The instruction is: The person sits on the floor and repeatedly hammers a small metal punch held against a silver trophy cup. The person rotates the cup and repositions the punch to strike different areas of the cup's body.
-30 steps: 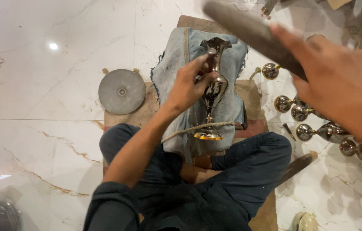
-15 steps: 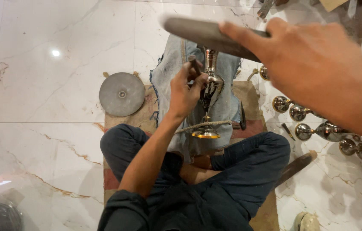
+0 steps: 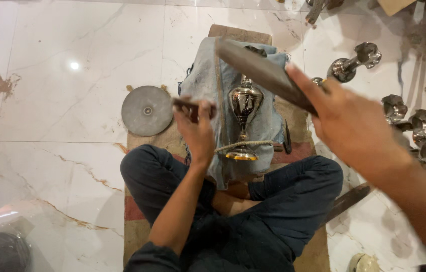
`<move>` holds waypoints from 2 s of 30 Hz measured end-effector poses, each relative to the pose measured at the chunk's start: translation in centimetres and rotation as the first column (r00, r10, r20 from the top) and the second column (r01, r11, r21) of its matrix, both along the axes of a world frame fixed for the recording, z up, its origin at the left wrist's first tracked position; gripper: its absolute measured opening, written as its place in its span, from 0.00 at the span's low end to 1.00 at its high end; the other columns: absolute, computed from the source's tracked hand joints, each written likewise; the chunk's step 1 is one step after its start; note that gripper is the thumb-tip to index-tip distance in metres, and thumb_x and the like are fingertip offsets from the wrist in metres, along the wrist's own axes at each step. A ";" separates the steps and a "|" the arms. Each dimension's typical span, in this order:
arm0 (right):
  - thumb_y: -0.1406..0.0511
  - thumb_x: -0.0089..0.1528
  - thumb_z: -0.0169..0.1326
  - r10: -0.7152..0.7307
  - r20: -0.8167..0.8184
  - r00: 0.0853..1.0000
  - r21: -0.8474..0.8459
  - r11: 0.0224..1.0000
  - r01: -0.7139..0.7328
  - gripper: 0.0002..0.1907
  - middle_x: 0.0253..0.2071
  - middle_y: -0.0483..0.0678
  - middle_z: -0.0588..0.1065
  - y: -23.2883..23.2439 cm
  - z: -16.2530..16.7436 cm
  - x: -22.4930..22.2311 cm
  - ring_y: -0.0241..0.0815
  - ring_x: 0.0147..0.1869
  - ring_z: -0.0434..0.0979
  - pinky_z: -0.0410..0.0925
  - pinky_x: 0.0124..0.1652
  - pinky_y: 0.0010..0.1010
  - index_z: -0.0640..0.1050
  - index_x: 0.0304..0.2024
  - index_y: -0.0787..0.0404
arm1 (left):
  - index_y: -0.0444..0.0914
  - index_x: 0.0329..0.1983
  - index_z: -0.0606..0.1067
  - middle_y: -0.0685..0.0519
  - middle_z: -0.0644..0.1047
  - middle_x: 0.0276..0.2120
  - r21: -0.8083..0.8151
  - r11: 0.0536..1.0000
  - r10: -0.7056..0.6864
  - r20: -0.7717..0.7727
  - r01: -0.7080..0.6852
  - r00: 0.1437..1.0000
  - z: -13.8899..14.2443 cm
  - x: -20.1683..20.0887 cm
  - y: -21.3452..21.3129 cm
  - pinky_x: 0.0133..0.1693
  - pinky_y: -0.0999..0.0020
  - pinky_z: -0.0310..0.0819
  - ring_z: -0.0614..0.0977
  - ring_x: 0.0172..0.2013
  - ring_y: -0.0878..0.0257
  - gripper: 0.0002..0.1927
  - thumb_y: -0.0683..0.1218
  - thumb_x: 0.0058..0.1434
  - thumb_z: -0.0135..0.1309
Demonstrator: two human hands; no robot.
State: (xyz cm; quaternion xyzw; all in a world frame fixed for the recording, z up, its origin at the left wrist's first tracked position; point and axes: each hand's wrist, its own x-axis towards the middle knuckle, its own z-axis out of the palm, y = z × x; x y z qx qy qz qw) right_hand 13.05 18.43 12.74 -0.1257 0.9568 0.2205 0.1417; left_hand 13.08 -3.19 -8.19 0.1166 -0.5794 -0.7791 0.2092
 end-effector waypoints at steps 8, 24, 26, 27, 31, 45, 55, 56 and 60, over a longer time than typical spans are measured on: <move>0.69 0.57 0.62 -0.496 0.388 0.777 -0.921 -0.228 0.315 0.33 0.50 0.56 0.81 -1.0 -15.5 10.2 0.49 0.57 0.82 0.73 0.58 0.42 0.65 0.63 0.65 | 0.32 0.52 0.68 0.49 0.81 0.39 -0.149 0.985 -0.105 -0.110 0.088 0.988 -1.6 5.4 4.9 0.43 0.71 0.80 0.84 0.39 0.64 0.13 0.39 0.70 0.57; 0.69 0.62 0.60 -0.491 0.139 0.860 -0.990 -0.080 0.114 0.47 0.50 0.51 0.73 3.5 -14.4 9.0 0.45 0.47 0.80 0.76 0.47 0.37 0.49 0.78 0.60 | 0.36 0.64 0.66 0.50 0.79 0.40 -0.422 0.836 -0.405 -0.046 0.350 0.913 4.0 -3.6 1.2 0.40 0.69 0.84 0.85 0.39 0.65 0.26 0.43 0.66 0.62; 0.66 0.63 0.59 -0.498 0.063 0.865 -0.981 -0.188 -0.037 0.48 0.60 0.50 0.68 4.4 -13.4 7.8 0.45 0.49 0.82 0.79 0.48 0.37 0.45 0.77 0.60 | 0.37 0.67 0.64 0.49 0.80 0.43 -0.534 0.748 -0.492 -0.045 0.395 0.870 4.4 -5.5 1.5 0.41 0.67 0.86 0.86 0.41 0.62 0.29 0.44 0.66 0.62; 0.64 0.62 0.61 -0.465 -0.083 0.881 -0.996 0.056 -0.064 0.48 0.57 0.55 0.70 5.0 -13.0 7.0 0.52 0.49 0.81 0.77 0.47 0.41 0.47 0.76 0.59 | 0.38 0.68 0.64 0.49 0.80 0.44 -0.595 0.704 -0.508 -0.039 0.388 0.861 4.5 -6.2 1.7 0.42 0.66 0.86 0.86 0.41 0.61 0.29 0.44 0.67 0.62; 0.61 0.60 0.63 -0.214 -0.111 0.971 -0.731 0.679 0.066 0.48 0.44 0.62 0.76 6.6 -11.2 4.4 0.63 0.45 0.80 0.72 0.46 0.49 0.52 0.76 0.47 | 0.40 0.68 0.66 0.48 0.79 0.43 -0.652 0.637 -0.585 -0.060 0.411 0.809 4.4 -6.6 1.5 0.42 0.64 0.85 0.86 0.40 0.58 0.26 0.43 0.69 0.61; 0.61 0.60 0.65 0.053 -0.397 0.916 -0.404 0.886 -0.226 0.39 0.37 0.60 0.79 6.3 -0.4 -1.3 0.60 0.36 0.82 0.75 0.37 0.47 0.65 0.72 0.48 | 0.39 0.68 0.67 0.47 0.77 0.43 -0.761 0.508 -0.701 -0.094 0.403 0.707 5.0 -7.8 0.5 0.40 0.62 0.81 0.85 0.40 0.57 0.25 0.43 0.70 0.60; 0.64 0.63 0.67 -0.366 -0.323 0.873 -0.781 0.624 -0.028 0.41 0.46 0.59 0.79 7.5 -9.5 5.1 0.56 0.45 0.82 0.75 0.44 0.43 0.63 0.74 0.51 | 0.35 0.65 0.72 0.45 0.81 0.41 -0.905 0.171 -0.925 -0.012 0.389 0.379 6.8 -11.5 1.2 0.44 0.54 0.77 0.84 0.40 0.52 0.29 0.40 0.60 0.63; 0.64 0.66 0.66 -0.510 -0.199 0.837 -0.928 0.374 0.007 0.37 0.45 0.60 0.78 7.1 -11.0 5.9 0.55 0.44 0.81 0.75 0.43 0.40 0.62 0.72 0.54 | 0.35 0.64 0.73 0.45 0.82 0.41 -0.903 0.145 -0.936 0.008 0.405 0.352 6.8 -11.7 1.3 0.43 0.54 0.78 0.85 0.41 0.52 0.28 0.40 0.60 0.63; 0.69 0.62 0.64 -0.486 -0.225 0.845 -0.846 0.527 0.077 0.45 0.49 0.61 0.79 7.3 -14.1 7.9 0.53 0.49 0.83 0.75 0.48 0.40 0.61 0.79 0.57 | 0.34 0.60 0.75 0.44 0.83 0.42 -0.901 0.076 -0.970 0.032 0.427 0.241 6.9 -12.8 1.8 0.42 0.54 0.78 0.85 0.41 0.51 0.25 0.38 0.58 0.63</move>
